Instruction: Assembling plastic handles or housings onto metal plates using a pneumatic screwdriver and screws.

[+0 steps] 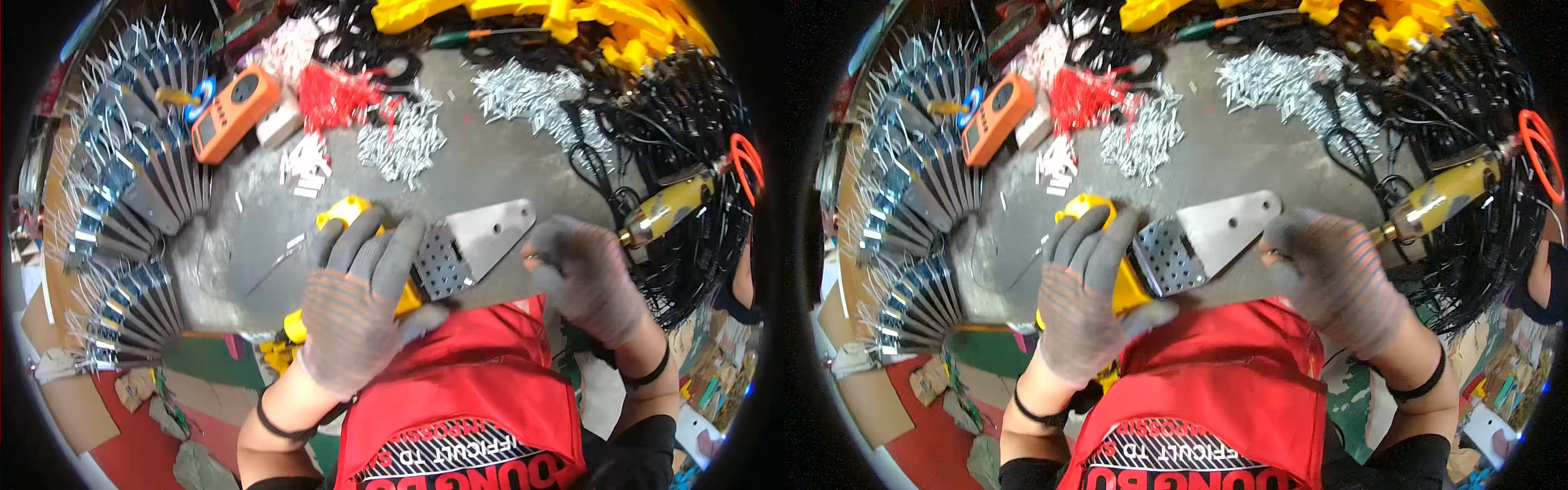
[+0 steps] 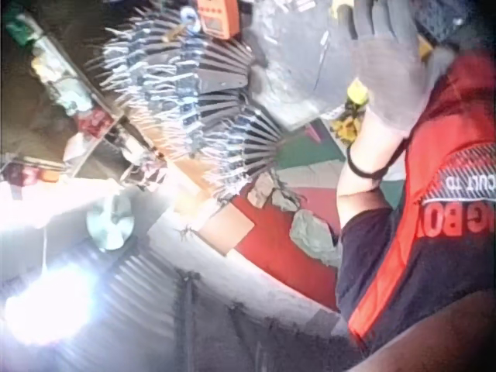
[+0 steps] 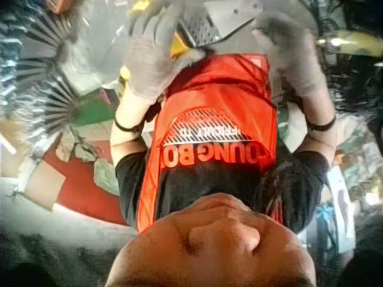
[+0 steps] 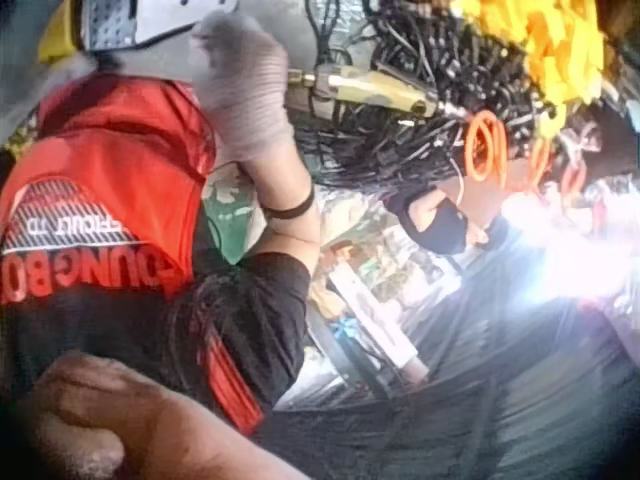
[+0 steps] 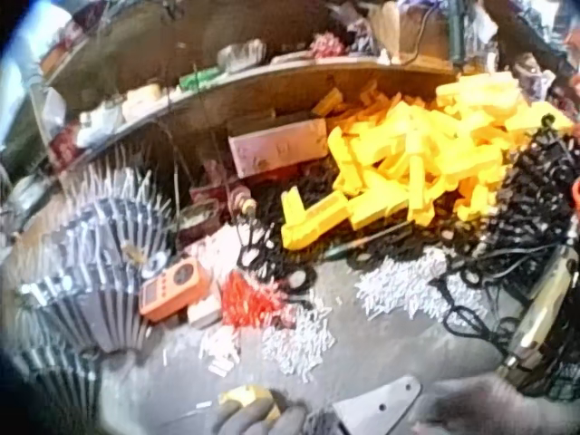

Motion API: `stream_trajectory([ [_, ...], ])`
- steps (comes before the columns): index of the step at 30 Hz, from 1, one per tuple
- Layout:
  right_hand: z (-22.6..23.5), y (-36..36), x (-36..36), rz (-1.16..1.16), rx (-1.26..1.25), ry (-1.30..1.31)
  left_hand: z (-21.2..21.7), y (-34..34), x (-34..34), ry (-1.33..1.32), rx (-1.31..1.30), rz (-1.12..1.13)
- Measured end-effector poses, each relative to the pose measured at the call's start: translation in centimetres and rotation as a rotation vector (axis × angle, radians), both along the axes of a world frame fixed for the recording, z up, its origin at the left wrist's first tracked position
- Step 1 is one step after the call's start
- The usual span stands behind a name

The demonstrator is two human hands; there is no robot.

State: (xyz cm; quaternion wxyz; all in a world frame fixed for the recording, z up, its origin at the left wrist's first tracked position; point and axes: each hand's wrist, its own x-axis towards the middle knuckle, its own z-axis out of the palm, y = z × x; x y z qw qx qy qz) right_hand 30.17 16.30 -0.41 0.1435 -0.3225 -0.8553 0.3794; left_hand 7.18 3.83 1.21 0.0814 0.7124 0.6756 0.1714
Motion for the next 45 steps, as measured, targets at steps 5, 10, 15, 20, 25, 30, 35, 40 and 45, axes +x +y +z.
stream_trajectory([
  [5, 0.7, -0.2, -3.7, -0.036, -0.228, 0.110, -2.0, 0.0, -0.4, -0.082, 0.105, 0.004],
  [10, -0.4, 0.3, -2.9, 0.097, 0.136, -0.146, -1.8, -0.9, -0.8, -0.155, 0.008, -0.042],
  [15, 0.0, -0.7, -4.3, 0.152, 0.130, -0.017, -1.7, -1.3, -0.5, -0.336, 0.014, 0.046],
  [20, -1.3, -1.5, -7.4, 0.218, 0.085, 0.018, -2.2, -1.0, -0.2, -0.319, 0.077, 0.041],
  [25, -1.1, -1.4, -7.0, 0.417, 0.372, 0.056, -2.1, -0.9, -0.4, -0.324, 0.039, 0.015],
  [30, -1.2, -1.6, -7.2, 0.456, 0.368, 0.010, -1.8, -0.5, -0.2, -0.330, 0.041, 0.015],
  [35, -0.5, -1.2, -7.9, 0.420, 0.183, -0.004, -1.8, -0.3, -0.3, -0.332, 0.033, -0.011],
  [40, -0.2, -1.6, -7.7, 0.313, -0.006, 0.046, -1.7, -0.3, -0.1, -0.319, 0.014, 0.036],
  [45, -0.4, -1.3, -7.0, 0.169, -0.152, 0.092, -2.2, -0.4, -0.2, -0.263, 0.094, -0.019],
])
